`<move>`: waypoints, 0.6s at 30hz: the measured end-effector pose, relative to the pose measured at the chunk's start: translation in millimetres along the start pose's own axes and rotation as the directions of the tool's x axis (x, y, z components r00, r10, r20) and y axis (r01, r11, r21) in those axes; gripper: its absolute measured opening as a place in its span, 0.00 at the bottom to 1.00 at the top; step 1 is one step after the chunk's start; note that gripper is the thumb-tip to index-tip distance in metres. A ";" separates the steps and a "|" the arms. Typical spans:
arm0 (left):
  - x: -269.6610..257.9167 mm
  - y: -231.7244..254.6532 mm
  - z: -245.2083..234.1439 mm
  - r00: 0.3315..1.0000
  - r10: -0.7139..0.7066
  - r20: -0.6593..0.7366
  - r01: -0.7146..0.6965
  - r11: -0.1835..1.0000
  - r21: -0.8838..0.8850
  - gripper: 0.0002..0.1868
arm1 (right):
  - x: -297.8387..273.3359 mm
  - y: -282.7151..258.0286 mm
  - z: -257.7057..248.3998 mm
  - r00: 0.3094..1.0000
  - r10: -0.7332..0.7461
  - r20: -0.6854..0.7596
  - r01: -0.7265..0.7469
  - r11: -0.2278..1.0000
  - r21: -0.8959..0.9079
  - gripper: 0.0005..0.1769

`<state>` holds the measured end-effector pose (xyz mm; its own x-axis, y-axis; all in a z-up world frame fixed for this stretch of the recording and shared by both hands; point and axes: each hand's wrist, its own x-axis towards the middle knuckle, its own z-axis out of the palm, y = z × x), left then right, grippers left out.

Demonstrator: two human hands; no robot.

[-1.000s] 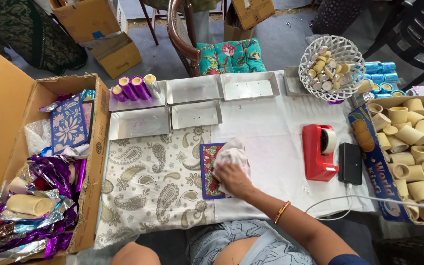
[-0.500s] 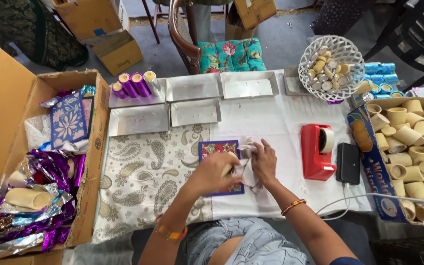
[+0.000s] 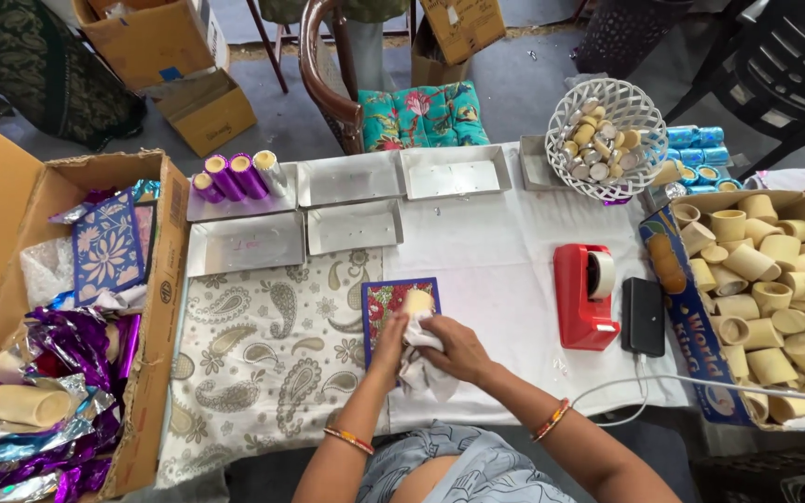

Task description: The recorder is wiping cylindrical cardboard tubes with a cloth and organizing them on a workbench.

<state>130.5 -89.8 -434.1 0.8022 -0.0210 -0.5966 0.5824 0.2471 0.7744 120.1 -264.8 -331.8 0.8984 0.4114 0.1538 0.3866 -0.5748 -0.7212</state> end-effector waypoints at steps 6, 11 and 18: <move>-66.8 63.8 27.8 0.988 -0.029 0.151 0.009 0.991 0.133 0.29 | 51.1 -1.0 -2.6 0.898 0.111 -0.426 -0.135 0.990 -0.027 0.28; -45.5 37.9 16.9 0.986 0.082 0.143 -0.119 0.956 0.268 0.35 | 38.1 11.4 29.4 0.957 0.038 -0.287 -0.068 0.993 -0.094 0.24; -157.5 110.9 -27.1 0.790 -0.062 0.610 -0.612 -0.023 0.790 0.40 | 40.9 29.4 24.9 0.989 -0.134 0.070 0.150 0.833 -0.532 0.27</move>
<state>65.2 -32.9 -259.9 0.6773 -0.6232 -0.3909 -0.4014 -0.7584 0.5136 163.0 -247.3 -363.5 0.8219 0.5328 0.2015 0.5680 -0.7936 -0.2180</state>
